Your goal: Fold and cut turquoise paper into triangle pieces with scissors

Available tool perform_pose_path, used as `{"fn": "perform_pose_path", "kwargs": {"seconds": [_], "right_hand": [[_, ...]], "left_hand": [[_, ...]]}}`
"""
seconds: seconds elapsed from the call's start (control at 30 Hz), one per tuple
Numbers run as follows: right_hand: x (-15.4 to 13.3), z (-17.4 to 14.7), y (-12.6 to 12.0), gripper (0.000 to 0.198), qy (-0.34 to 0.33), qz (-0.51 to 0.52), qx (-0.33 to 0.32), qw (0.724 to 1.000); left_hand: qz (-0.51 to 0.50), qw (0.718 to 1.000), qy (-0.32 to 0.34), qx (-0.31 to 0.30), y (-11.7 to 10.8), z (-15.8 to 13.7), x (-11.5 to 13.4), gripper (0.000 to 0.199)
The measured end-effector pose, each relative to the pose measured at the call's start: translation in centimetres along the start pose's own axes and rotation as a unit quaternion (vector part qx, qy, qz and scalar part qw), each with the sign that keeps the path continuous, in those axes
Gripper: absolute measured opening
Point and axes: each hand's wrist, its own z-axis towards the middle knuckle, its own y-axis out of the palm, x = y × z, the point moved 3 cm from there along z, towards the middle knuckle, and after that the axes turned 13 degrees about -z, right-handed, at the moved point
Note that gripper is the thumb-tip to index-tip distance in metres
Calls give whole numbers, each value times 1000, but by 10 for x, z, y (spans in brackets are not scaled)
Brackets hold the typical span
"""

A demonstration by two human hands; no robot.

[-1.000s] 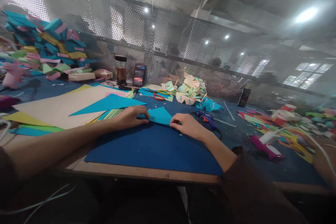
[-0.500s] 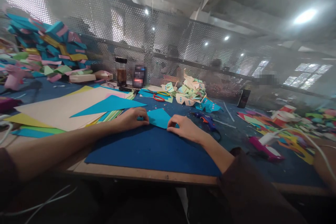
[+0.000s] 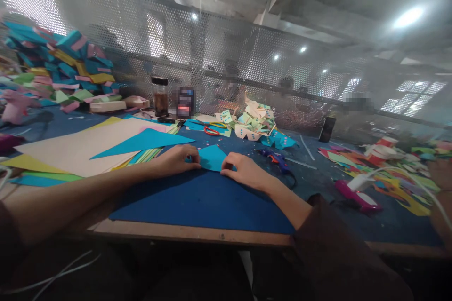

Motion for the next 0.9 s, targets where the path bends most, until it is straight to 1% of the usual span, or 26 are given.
{"fn": "perform_pose_path", "kwargs": {"seconds": [0.13, 0.2, 0.27, 0.4, 0.53, 0.77, 0.9], "right_hand": [[4, 0, -2, 7, 9, -23, -8, 1000], [6, -1, -4, 7, 18, -29, -13, 999], [7, -1, -4, 7, 25, -29, -15, 999], [4, 1, -1, 7, 28, -2, -12, 1000], [-1, 6, 6, 9, 22, 25, 0, 999], [-2, 10, 13, 12, 43, 23, 9, 999], [-3, 10, 14, 13, 62, 16, 5, 998]], "left_hand": [[18, 1000, -2, -25, 3, 6, 3, 26], [23, 999, -6, -42, 6, 8, 6, 25], [30, 998, -11, -45, 8, 10, 8, 23], [29, 999, -14, -11, 12, 10, 9, 23], [21, 1000, -4, 8, 16, 8, 6, 26], [35, 999, 5, 38, 21, 7, 1, 23], [32, 998, 24, 40, 22, 6, 2, 23]]}}
